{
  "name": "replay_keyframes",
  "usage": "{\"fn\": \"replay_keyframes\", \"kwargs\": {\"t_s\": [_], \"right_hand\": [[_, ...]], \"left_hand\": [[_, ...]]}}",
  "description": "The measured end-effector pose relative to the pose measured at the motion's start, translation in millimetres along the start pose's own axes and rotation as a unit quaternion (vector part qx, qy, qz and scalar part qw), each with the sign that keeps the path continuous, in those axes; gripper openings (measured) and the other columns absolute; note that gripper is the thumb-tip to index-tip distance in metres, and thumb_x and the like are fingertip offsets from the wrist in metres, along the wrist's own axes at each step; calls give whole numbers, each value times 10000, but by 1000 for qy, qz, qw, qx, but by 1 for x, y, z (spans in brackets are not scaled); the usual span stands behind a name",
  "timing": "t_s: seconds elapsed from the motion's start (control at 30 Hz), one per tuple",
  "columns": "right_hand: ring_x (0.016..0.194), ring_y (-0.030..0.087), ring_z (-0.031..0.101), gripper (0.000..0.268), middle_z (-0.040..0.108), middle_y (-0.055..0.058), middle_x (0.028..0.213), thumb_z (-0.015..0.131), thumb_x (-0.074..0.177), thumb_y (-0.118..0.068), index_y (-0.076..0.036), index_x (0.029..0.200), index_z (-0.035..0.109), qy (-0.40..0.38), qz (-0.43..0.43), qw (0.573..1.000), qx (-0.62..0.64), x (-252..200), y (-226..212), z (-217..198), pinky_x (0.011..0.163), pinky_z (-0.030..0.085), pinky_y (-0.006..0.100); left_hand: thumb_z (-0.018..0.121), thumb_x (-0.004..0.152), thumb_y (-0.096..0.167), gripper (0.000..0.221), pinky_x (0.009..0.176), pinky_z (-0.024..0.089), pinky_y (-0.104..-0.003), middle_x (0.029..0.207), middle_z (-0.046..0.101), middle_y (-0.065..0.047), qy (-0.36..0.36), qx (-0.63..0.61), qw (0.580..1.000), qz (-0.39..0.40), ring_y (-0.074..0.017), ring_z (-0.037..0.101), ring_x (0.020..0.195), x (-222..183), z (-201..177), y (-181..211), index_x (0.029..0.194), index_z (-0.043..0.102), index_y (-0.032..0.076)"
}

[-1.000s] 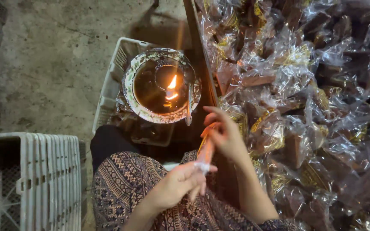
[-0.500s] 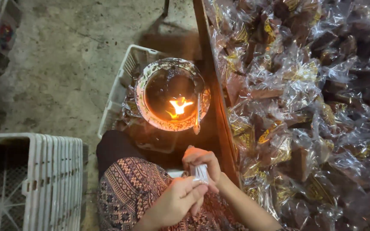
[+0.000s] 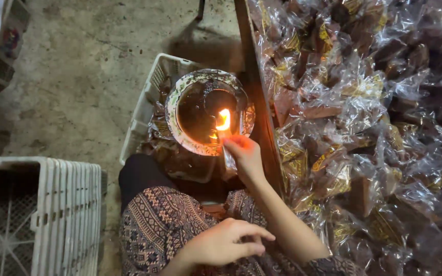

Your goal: Sealing plastic bags by melting the edges over a candle flame

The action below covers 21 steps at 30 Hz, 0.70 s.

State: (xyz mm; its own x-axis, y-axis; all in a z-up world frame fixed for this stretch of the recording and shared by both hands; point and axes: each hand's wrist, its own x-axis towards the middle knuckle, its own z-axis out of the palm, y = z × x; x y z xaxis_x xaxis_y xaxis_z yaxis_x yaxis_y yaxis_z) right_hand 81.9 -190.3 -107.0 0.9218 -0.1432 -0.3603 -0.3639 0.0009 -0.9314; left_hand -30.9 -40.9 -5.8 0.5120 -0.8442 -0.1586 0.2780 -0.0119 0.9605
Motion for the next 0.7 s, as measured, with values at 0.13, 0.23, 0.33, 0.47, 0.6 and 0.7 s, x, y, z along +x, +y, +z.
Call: {"fn": "replay_keyframes", "kwargs": {"t_s": [0.13, 0.23, 0.33, 0.47, 0.6, 0.7], "right_hand": [[722, 147, 592, 175, 673, 89, 815, 753, 842, -107, 67, 854, 745, 24, -19, 999, 20, 14, 17, 5, 681, 493, 240], [578, 104, 491, 274, 596, 37, 654, 772, 888, -157, -7, 696, 647, 6, 17, 999, 45, 3, 4, 5, 546, 433, 235], [525, 223, 672, 308, 646, 118, 621, 775, 886, -185, -52, 701, 567, 3, 72, 995, 62, -26, -31, 4, 480, 471, 263], [789, 220, 628, 287, 657, 139, 891, 729, 885, -89, -33, 661, 559, -84, -13, 985, 149, -55, -44, -13, 697, 529, 300], [1344, 271, 435, 313, 535, 51, 1191, 794, 792, -77, -114, 583, 564, -200, -160, 946, 197, -72, -51, -11, 1214, 309, 506], [1167, 195, 494, 432, 506, 24, 1146, 751, 812, 33, -112, 557, 434, -137, -126, 970, 158, -85, -52, 1, 1045, 390, 337]], "left_hand": [[608, 972, 228, 347, 684, 511, -239, 924, 765, 7, 27, 9, 997, -70, -94, 642, 718, 20, 7, -28, 1264, 722, 77], [594, 997, 193, 369, 846, 561, -255, 1011, 755, -53, 43, -102, 989, -100, -105, 692, 896, 37, 7, -62, 1318, 681, 33], [654, 968, 249, 311, 756, 539, -240, 852, 759, -63, 133, -224, 959, -114, -137, 696, 812, 42, -6, -100, 1138, 764, 13], [557, 949, 148, 402, 812, 558, -376, 1164, 674, -180, 221, -499, 838, 20, -263, 656, 978, 32, -36, -105, 1308, 560, -33], [605, 965, 374, 491, 988, 487, -465, 1206, 647, -124, 266, -520, 776, 237, -248, 616, 1075, 24, -30, -62, 1321, 563, 39], [511, 975, 244, 656, 1186, 346, -440, 1527, 478, -140, 413, -455, 756, 225, -255, 460, 1385, 23, -30, -40, 1581, 324, 75]]}}
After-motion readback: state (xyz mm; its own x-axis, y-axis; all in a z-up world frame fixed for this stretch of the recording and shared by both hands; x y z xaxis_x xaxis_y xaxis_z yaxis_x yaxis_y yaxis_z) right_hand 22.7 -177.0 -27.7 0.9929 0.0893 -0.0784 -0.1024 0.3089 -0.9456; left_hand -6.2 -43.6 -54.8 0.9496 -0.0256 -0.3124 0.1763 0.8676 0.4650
